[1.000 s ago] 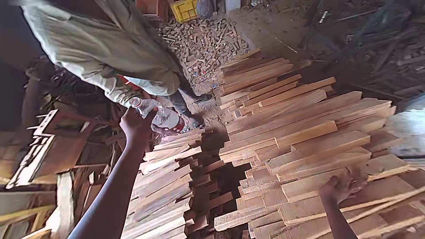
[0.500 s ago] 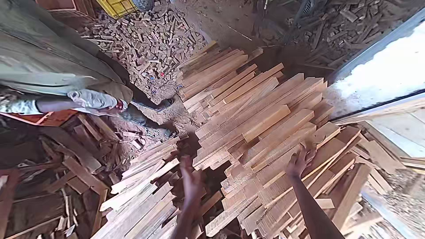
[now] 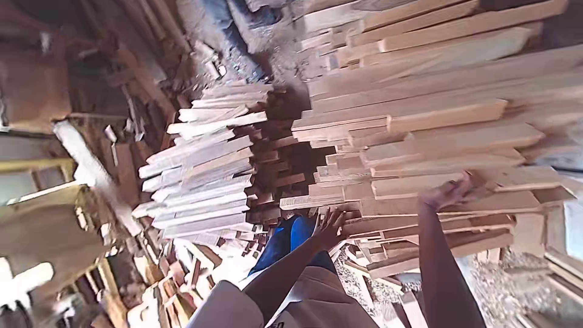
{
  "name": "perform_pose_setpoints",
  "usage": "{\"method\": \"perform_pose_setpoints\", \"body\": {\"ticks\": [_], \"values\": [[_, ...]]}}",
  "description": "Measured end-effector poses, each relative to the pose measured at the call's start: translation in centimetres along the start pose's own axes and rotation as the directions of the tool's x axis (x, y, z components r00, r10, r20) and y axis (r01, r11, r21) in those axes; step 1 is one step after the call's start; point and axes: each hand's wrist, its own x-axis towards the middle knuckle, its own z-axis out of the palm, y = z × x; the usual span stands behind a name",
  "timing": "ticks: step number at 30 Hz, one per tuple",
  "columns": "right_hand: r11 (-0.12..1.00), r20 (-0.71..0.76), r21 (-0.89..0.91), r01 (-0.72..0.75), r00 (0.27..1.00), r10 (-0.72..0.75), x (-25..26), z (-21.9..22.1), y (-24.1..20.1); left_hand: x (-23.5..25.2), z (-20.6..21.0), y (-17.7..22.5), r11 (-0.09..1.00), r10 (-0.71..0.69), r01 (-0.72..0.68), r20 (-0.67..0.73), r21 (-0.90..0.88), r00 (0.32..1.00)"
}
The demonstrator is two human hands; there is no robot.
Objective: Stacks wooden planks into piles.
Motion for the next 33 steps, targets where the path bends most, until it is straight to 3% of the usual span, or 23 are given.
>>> {"method": "perform_pose_setpoints", "body": {"ticks": [3, 7, 9, 11, 13, 15, 17, 19, 21, 24, 27, 30, 33], "values": [[0.999, -0.012, 0.037, -0.027, 1.000, 0.027, -0.4, 0.4, 0.5, 0.2, -0.1, -0.6, 0.999, 0.019, -0.019, 0.001, 0.026, 1.000], [0.999, -0.068, 0.017, -0.027, 0.997, 0.028, -0.1, 0.3, 0.5, 0.3, -1.7, 1.2, 0.999, -0.017, 0.012, 0.149, 0.035, 0.989], [1.000, -0.075, -0.006, -0.025, 0.997, 0.024, 0.1, 0.5, 0.3, 0.1, -3.3, 1.9, 0.992, -0.024, 0.002, 0.181, 0.123, 0.983], [0.998, -0.071, -0.040, -0.045, 0.997, 0.042, 0.0, 0.5, 0.4, -2.2, -5.8, 3.1, 0.971, -0.020, -0.037, 0.237, 0.235, 0.971], [0.997, -0.056, -0.042, -0.064, 0.997, 0.061, -0.3, 0.2, 0.2, -6.6, -8.7, 4.3, 0.955, 0.072, -0.138, 0.246, 0.264, 0.967], [0.996, -0.091, 0.078, 0.031, 0.996, -0.023, -0.4, 0.6, 0.0, -12.3, -10.8, 4.8, 0.944, 0.237, -0.248, 0.076, 0.215, 0.968], [0.975, -0.139, 0.194, 0.110, 0.987, -0.084, -0.6, 0.2, -0.8, -17.5, -12.2, 5.1, 0.952, 0.290, -0.276, -0.111, 0.129, 0.950], [0.999, -0.072, 0.033, -0.004, 0.997, 0.007, -1.0, -2.1, -2.3, -21.4, -12.9, 5.0, 0.933, 0.357, -0.330, -0.272, 0.142, 0.894], [0.987, -0.003, -0.123, -0.102, 0.995, 0.103, -0.5, -1.0, -1.0, -22.8, -12.9, 3.4, 0.902, 0.425, -0.410, -0.451, 0.136, 0.785], [0.978, 0.003, -0.107, -0.179, 0.984, 0.181, -0.4, 0.8, 0.5, -22.3, -13.3, 2.5, 0.896, 0.374, -0.443, -0.521, -0.008, 0.767], [0.979, 0.008, -0.063, -0.195, 0.981, 0.196, -0.2, 0.9, -0.4, -18.6, -14.3, 6.0, 0.922, 0.344, -0.387, -0.424, -0.017, 0.838], [0.973, 0.023, -0.058, -0.222, 0.974, 0.224, -0.1, 0.3, -0.4, -11.3, -15.1, 11.9, 0.921, 0.390, -0.377, -0.307, 0.104, 0.868], [0.968, 0.028, -0.055, -0.245, 0.969, 0.247, 0.0, 0.3, -0.4, -3.5, -15.2, 18.1, 0.904, 0.387, -0.284, -0.331, 0.321, 0.860]]}}
